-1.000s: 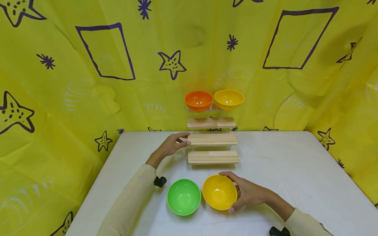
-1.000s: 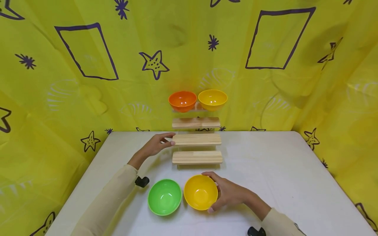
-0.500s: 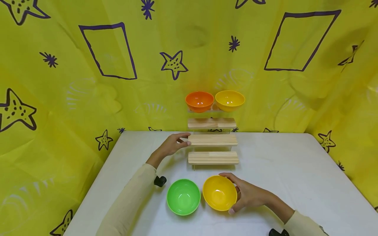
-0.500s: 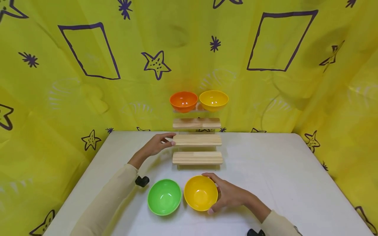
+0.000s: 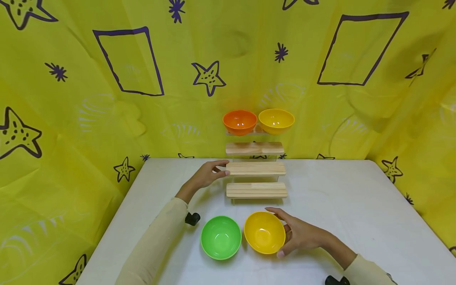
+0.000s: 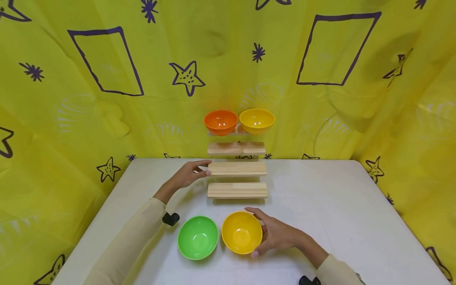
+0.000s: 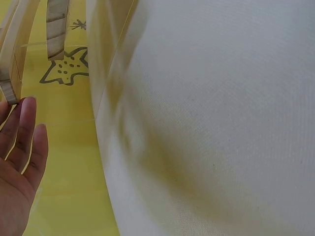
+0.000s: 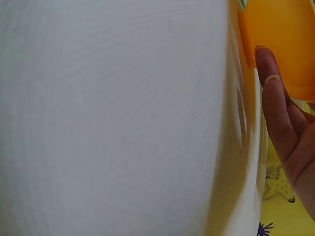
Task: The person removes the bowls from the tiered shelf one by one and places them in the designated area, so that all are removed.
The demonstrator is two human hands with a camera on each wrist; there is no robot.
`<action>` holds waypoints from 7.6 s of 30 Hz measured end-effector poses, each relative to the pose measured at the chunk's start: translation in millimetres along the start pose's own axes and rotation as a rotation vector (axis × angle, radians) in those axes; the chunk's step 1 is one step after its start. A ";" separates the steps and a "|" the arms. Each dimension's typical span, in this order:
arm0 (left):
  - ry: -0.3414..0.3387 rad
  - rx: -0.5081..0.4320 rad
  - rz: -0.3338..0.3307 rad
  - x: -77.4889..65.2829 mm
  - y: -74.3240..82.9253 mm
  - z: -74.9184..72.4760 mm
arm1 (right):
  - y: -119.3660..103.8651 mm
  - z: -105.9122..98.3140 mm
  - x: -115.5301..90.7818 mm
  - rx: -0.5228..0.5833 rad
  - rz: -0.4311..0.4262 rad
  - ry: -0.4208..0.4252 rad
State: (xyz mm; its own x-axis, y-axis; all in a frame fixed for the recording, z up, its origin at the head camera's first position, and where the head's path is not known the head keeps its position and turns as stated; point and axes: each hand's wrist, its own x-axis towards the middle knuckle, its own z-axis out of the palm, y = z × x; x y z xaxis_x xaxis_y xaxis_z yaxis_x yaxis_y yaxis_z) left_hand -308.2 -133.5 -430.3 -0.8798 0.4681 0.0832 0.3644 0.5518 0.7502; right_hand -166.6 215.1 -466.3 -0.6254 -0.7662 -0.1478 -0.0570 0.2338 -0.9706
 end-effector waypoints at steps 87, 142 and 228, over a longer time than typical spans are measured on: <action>-0.007 -0.012 -0.020 -0.7 0.5 -0.3 | -135.2 -171.4 53.1 -0.339 -0.017 0.719; -0.006 -0.024 -0.012 -0.4 -1.5 -0.8 | -136.5 -172.9 92.2 -0.264 -0.001 0.761; 0.003 -0.013 -0.009 -0.3 -2.2 1.0 | -78.7 -99.0 -32.2 -0.364 -0.145 0.639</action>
State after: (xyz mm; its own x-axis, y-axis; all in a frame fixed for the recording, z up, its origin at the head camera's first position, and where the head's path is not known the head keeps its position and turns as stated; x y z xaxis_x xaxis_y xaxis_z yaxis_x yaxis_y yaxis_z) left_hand -308.5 -134.1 -432.6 -0.8837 0.4615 0.0784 0.3528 0.5466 0.7594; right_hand -219.0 280.6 -366.4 -0.9157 -0.3338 0.2239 -0.3583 0.4252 -0.8312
